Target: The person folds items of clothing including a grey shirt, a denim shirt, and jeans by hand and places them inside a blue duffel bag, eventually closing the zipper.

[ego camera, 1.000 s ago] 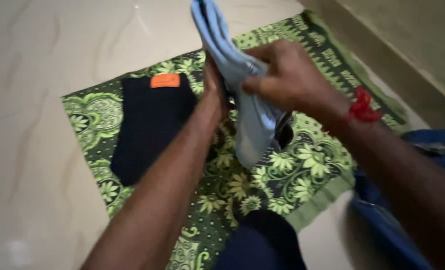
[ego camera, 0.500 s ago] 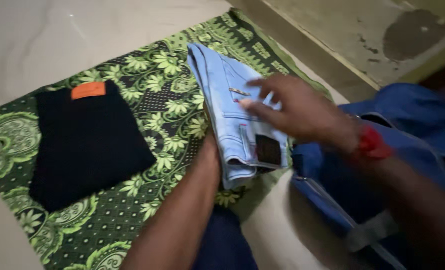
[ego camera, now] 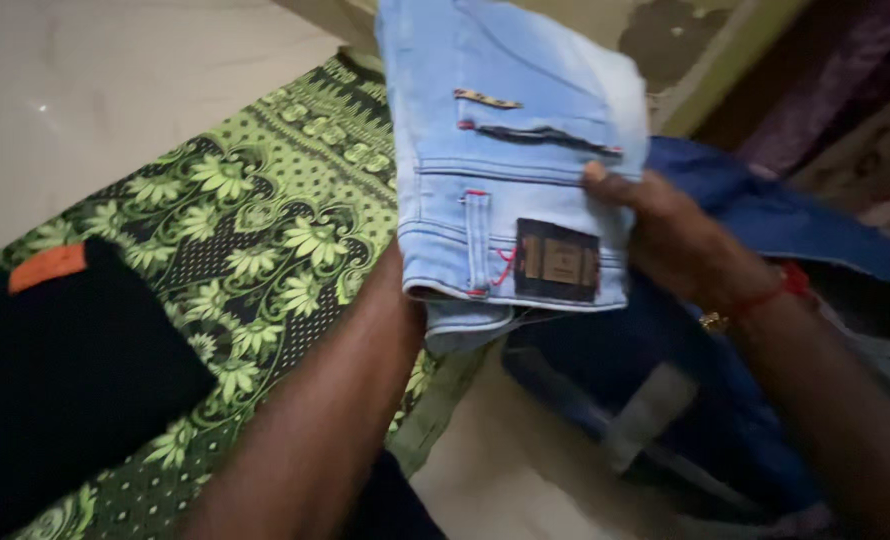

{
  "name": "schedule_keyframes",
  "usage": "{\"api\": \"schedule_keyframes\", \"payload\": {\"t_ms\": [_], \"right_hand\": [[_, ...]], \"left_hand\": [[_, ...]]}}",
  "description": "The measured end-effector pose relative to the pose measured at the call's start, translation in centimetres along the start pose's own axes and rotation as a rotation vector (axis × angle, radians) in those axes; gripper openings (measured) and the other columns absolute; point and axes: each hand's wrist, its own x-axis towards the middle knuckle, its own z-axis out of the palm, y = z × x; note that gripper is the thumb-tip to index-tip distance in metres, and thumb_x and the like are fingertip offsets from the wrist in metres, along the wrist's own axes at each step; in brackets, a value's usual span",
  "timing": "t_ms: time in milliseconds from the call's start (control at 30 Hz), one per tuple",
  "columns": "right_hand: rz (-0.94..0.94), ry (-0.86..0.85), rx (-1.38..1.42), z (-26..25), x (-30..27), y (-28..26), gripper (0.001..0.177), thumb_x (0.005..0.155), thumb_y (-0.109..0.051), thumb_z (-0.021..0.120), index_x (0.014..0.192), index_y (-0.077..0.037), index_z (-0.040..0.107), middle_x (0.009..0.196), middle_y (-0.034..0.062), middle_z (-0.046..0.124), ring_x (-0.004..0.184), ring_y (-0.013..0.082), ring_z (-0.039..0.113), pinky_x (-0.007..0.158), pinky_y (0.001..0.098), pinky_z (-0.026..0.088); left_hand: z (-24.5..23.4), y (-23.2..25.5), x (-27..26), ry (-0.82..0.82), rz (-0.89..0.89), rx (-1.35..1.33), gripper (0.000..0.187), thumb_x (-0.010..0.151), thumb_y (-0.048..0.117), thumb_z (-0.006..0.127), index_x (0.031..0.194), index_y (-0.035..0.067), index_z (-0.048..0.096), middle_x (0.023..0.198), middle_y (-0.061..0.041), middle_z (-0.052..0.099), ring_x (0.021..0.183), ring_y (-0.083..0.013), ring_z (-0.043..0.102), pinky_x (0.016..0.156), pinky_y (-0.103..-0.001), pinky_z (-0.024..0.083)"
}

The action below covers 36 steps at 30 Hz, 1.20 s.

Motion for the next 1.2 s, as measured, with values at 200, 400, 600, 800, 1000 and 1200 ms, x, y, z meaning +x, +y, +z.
{"api": "schedule_keyframes", "payload": {"t_ms": [200,400,600,800,1000,1200], "right_hand": [[-0.091,0.309,0.042,-5.8,-5.9,-1.2,0.064,0.087,-0.046,0.062,0.137,-0.008,0.053,0.12,0.015,0.066,0.116,0.0328,0.065,0.099,0.0513,0.055],[-0.386,0.675,-0.305,-12.1,-12.0,-2.2,0.046,0.102,-0.04,0.06,0.133,-0.006,0.059,0.125,0.0094,0.064,0.119,0.0184,0.064,0.1,0.0362,0.056],[-0.367,0.745,-0.162,-15.7,-17.6,0.4,0.043,0.102,-0.027,0.063,0.137,-0.003,0.057,0.121,0.007,0.069,0.105,0.0179,0.073,0.089,0.0341,0.065],[-0.026,0.829,0.186,-17.1,-16.5,6.2,0.049,0.094,-0.024,0.066,0.136,-0.001,0.056,0.115,0.0129,0.07,0.095,0.022,0.075,0.08,0.0364,0.066],[0.154,0.551,0.056,-16.6,-15.5,8.0,0.06,0.088,-0.018,0.066,0.144,-0.001,0.05,0.12,0.0126,0.07,0.096,0.0196,0.073,0.081,0.0318,0.062],[0.148,0.606,0.168,-18.6,-15.0,7.8,0.05,0.09,-0.015,0.065,0.136,0.003,0.059,0.122,0.0146,0.071,0.098,0.0219,0.072,0.082,0.0326,0.059]], "left_hand": [[6.0,-5.7,7.3,-0.129,-0.024,0.048,0.061,0.089,0.056,0.058,0.128,0.01,0.062,0.125,-0.016,0.066,0.109,-0.0301,0.065,0.094,-0.046,0.053],[13.0,-12.6,14.3,-0.24,-0.048,0.089,0.057,0.087,0.054,0.064,0.124,0.011,0.066,0.123,-0.015,0.067,0.108,-0.0294,0.066,0.093,-0.045,0.052],[13.2,-19.7,18.9,-0.245,-0.14,0.257,0.054,0.085,0.052,0.069,0.121,0.012,0.071,0.122,-0.014,0.069,0.107,-0.0287,0.067,0.093,-0.045,0.052],[3.1,-20.1,20.8,-0.524,-0.362,1.795,0.051,0.083,0.051,0.075,0.117,0.013,0.075,0.121,-0.013,0.071,0.106,-0.028,0.068,0.093,-0.044,0.052],[0.4,-16.8,12.9,-0.747,-0.374,2.234,0.055,0.085,0.058,0.068,0.108,0.009,0.079,0.116,-0.019,0.074,0.103,-0.0329,0.07,0.092,-0.042,0.054],[5.7,-11.7,10.4,-0.305,-0.552,1.704,0.053,0.088,0.056,0.063,0.105,0.007,0.077,0.097,-0.011,0.076,0.084,-0.0206,0.065,0.075,-0.04,0.053]]}}
